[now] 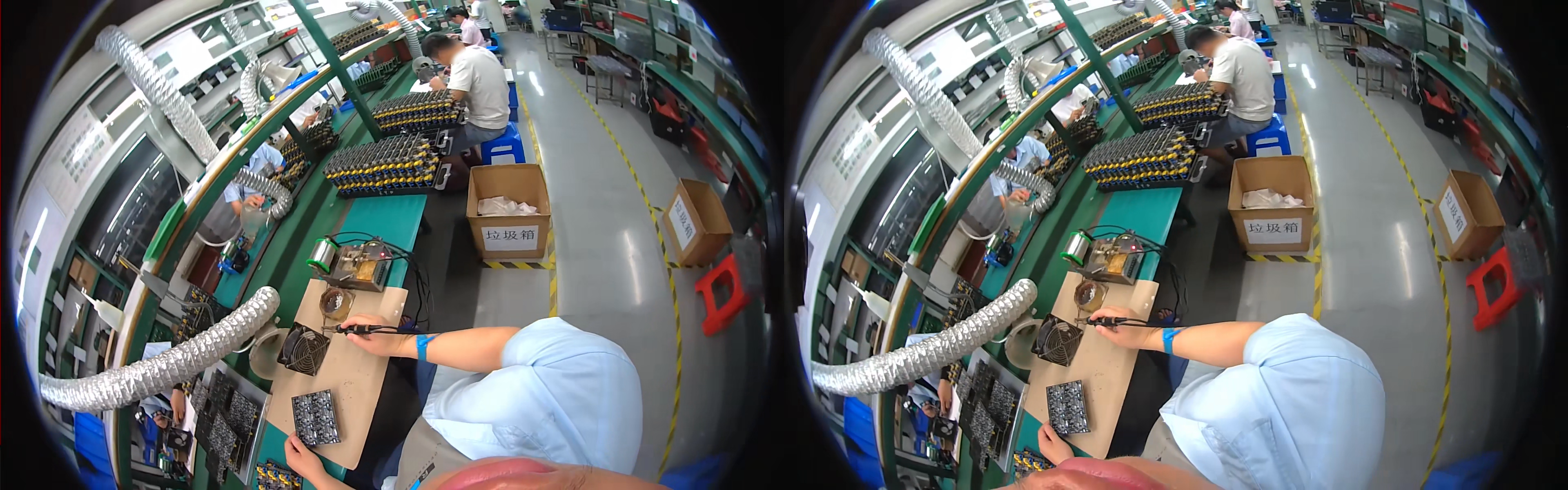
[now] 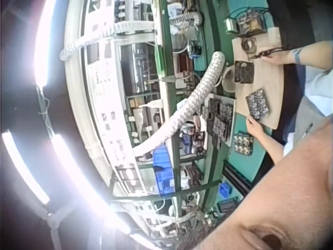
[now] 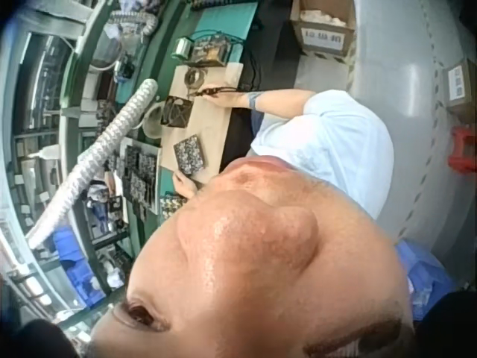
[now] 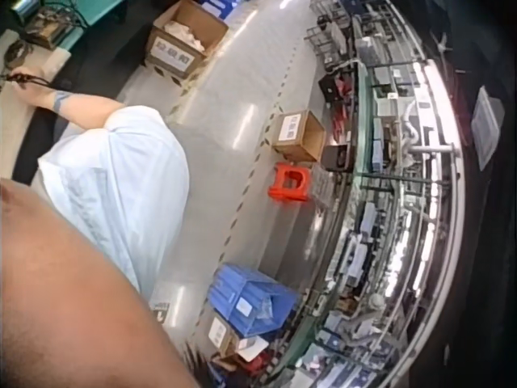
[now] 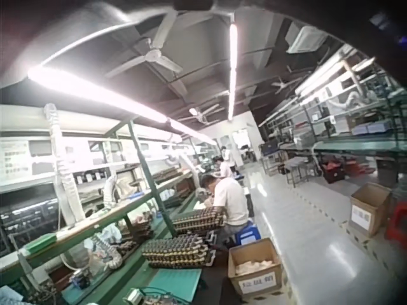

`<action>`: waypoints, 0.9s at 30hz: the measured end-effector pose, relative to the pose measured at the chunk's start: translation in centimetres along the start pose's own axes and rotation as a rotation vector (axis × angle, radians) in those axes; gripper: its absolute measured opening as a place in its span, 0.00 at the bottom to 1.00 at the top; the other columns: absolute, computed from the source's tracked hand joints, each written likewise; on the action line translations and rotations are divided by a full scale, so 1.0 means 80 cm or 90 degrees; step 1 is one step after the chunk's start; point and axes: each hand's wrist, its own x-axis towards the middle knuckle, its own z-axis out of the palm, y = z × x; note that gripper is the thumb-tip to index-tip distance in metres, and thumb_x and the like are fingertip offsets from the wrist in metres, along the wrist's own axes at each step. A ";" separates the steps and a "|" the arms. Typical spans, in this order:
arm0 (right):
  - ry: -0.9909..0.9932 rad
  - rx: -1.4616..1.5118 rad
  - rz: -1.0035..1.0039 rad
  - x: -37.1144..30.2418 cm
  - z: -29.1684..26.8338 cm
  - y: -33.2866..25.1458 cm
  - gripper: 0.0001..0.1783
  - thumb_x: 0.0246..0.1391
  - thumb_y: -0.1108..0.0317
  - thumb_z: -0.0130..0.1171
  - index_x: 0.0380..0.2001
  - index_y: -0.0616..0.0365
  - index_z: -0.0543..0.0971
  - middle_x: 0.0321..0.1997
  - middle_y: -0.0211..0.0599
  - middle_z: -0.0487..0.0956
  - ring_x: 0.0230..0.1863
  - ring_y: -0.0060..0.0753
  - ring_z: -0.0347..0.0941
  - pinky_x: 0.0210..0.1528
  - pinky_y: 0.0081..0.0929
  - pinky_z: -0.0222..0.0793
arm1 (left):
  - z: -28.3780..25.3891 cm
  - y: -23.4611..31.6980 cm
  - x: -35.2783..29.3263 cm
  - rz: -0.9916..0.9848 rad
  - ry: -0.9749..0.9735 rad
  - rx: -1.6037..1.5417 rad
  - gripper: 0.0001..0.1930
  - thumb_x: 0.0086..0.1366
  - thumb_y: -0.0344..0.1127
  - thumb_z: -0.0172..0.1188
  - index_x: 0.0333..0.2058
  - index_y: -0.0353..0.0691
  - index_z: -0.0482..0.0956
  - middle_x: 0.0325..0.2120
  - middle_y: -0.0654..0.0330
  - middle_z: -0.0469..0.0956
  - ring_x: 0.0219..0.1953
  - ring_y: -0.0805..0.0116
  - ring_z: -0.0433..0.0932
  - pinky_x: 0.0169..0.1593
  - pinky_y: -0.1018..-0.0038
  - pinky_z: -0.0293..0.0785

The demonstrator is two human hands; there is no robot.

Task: The recorder is soldering electrical components onto a printed circuit board at a workstation.

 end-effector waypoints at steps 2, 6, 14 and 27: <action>-0.004 -0.006 0.004 0.000 0.000 -0.006 0.15 0.62 0.72 0.62 0.52 0.54 0.82 0.41 0.34 0.84 0.35 0.34 0.77 0.42 0.31 0.72 | 0.001 -0.008 -0.001 0.004 0.003 0.000 0.18 0.78 0.40 0.51 0.46 0.32 0.85 0.41 0.51 0.87 0.40 0.52 0.83 0.50 0.64 0.77; -0.015 -0.020 0.026 -0.001 0.000 -0.015 0.15 0.62 0.72 0.62 0.52 0.54 0.82 0.45 0.35 0.85 0.40 0.37 0.79 0.47 0.31 0.74 | 0.000 -0.025 0.002 0.012 0.006 0.008 0.18 0.78 0.40 0.51 0.46 0.32 0.85 0.41 0.51 0.87 0.41 0.52 0.83 0.50 0.64 0.77; 0.035 -0.052 -0.055 0.001 0.004 0.006 0.15 0.60 0.68 0.64 0.50 0.53 0.82 0.36 0.34 0.84 0.32 0.39 0.77 0.39 0.35 0.72 | 0.007 -0.035 0.006 0.048 0.032 0.018 0.19 0.79 0.42 0.52 0.45 0.33 0.86 0.39 0.51 0.87 0.39 0.53 0.81 0.49 0.65 0.76; 0.023 -0.039 -0.039 -0.001 0.000 -0.002 0.14 0.60 0.68 0.64 0.49 0.53 0.83 0.36 0.35 0.85 0.32 0.40 0.77 0.39 0.36 0.73 | -0.002 -0.017 0.002 0.033 0.026 0.048 0.20 0.78 0.42 0.51 0.47 0.31 0.85 0.41 0.50 0.87 0.40 0.48 0.83 0.49 0.63 0.77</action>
